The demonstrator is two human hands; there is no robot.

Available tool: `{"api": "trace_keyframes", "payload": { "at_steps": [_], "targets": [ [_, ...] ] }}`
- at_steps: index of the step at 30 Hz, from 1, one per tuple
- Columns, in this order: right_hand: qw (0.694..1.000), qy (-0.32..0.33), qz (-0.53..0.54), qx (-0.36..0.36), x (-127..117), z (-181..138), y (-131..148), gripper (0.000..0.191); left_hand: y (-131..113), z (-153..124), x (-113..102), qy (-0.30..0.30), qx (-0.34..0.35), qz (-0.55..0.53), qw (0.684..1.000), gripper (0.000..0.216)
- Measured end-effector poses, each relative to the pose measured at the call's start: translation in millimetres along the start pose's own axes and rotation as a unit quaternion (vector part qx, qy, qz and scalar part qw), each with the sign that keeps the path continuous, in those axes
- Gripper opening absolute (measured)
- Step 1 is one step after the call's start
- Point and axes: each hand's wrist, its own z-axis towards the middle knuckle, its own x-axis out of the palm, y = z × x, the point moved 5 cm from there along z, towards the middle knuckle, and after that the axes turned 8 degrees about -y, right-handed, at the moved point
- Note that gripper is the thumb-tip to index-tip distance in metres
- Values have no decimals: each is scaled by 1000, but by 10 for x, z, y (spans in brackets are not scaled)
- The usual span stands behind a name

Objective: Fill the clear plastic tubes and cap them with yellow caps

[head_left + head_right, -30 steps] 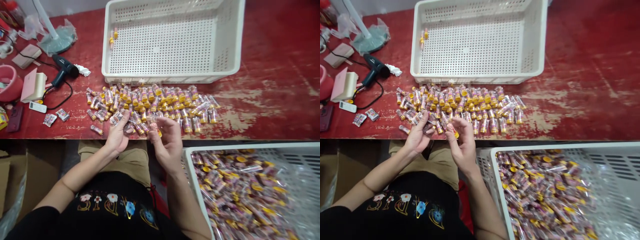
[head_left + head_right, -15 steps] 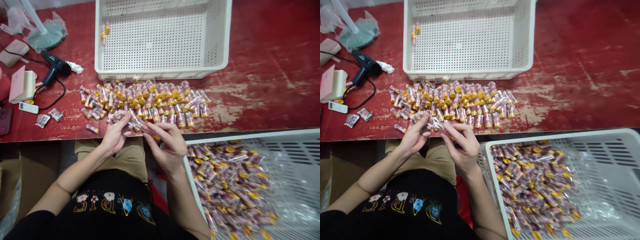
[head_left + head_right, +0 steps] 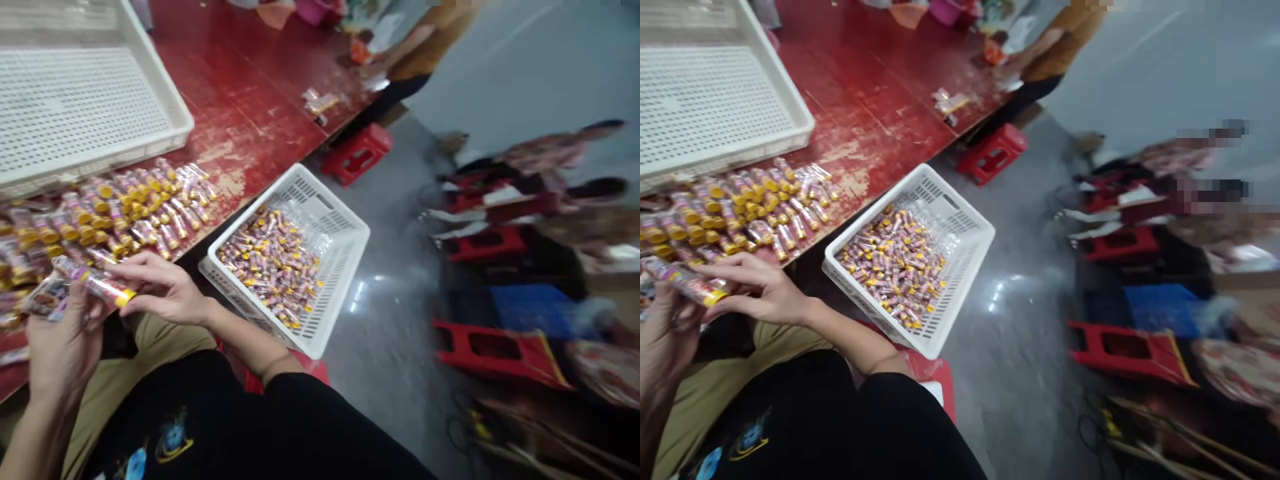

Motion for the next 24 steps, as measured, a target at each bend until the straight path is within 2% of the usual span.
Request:
{"api": "trace_keyframes", "payload": {
  "at_steps": [3,5,8,11,15,18,22,24],
  "targets": [
    [999,-34,-10,8,-63,33,-49,36,71,-7,95,44,-33,-6,998,15],
    [999,-30,-14,-8,-64,36,-9,28,78,-21,122,48,-32,-1,998,14],
    [998,-49,-32,12,-74,36,-39,28,97,1,142,45,-12,7,999,12],
    [993,-119,-16,19,-80,-27,-81,26,156,-17,138,39,8,22,999,17],
    [969,-233,75,32,-79,-164,-133,25,252,-62,75,32,14,30,999,37],
    [964,-246,86,56,-34,-167,-199,27,284,-18,-20,17,10,38,999,37],
    [962,-263,68,35,-2,-173,-130,27,265,-53,-87,9,7,33,999,34],
    [960,-273,53,22,1,-184,-92,28,264,-83,-88,16,-1,23,1000,40]
  ]
}}
